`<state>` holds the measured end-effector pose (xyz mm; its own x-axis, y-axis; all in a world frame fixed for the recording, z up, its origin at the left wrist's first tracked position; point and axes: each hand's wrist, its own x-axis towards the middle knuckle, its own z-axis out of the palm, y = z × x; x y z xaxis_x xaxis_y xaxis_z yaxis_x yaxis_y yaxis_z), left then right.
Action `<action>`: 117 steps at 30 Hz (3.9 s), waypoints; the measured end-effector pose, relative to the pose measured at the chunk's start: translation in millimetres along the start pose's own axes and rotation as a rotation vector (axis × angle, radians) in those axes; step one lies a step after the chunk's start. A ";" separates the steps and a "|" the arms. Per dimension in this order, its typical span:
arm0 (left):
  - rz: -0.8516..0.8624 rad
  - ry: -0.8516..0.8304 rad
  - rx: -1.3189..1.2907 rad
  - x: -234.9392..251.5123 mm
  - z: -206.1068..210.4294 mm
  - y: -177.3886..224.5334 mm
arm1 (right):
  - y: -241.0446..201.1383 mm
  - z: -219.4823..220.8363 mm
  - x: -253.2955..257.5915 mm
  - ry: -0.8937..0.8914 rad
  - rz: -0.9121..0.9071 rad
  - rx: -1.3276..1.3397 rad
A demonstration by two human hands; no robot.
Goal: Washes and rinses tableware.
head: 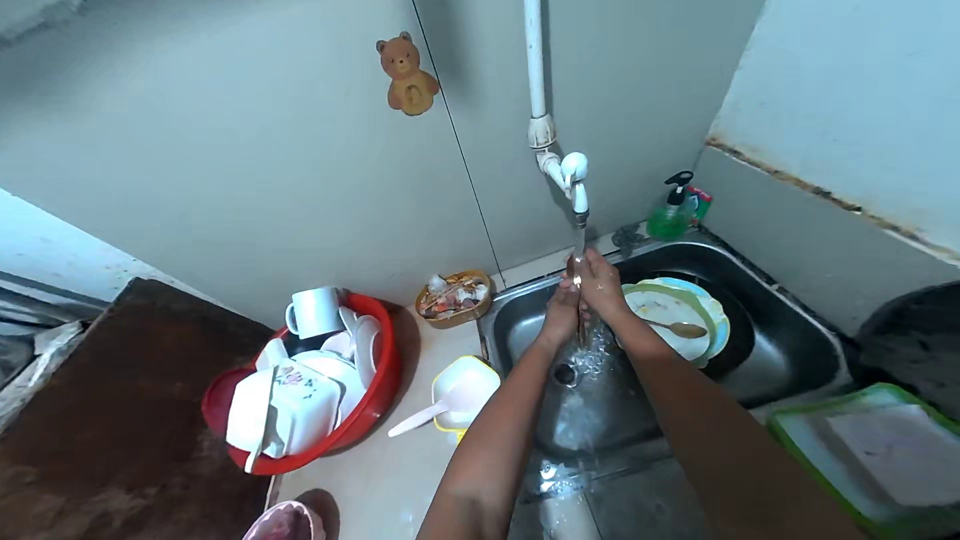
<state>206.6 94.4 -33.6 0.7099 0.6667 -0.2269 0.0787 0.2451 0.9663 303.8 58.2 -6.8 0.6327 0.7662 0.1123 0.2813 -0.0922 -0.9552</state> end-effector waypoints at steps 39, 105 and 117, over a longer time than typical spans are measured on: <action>-0.017 0.340 1.410 -161.1 -209.7 137.9 | -28.5 -1.6 12.2 -0.164 0.102 0.013; 0.458 -0.091 0.815 25.6 -2.7 90.3 | 45.7 -40.1 -95.3 0.269 0.644 -0.025; 0.543 -0.121 0.898 26.8 -4.6 92.2 | 57.1 -54.2 -103.2 0.338 0.642 0.006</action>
<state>229.6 138.1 48.9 0.8664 0.4441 0.2283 0.1841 -0.7090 0.6808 293.6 -60.7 -58.1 0.8604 0.3240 -0.3934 -0.2235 -0.4538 -0.8626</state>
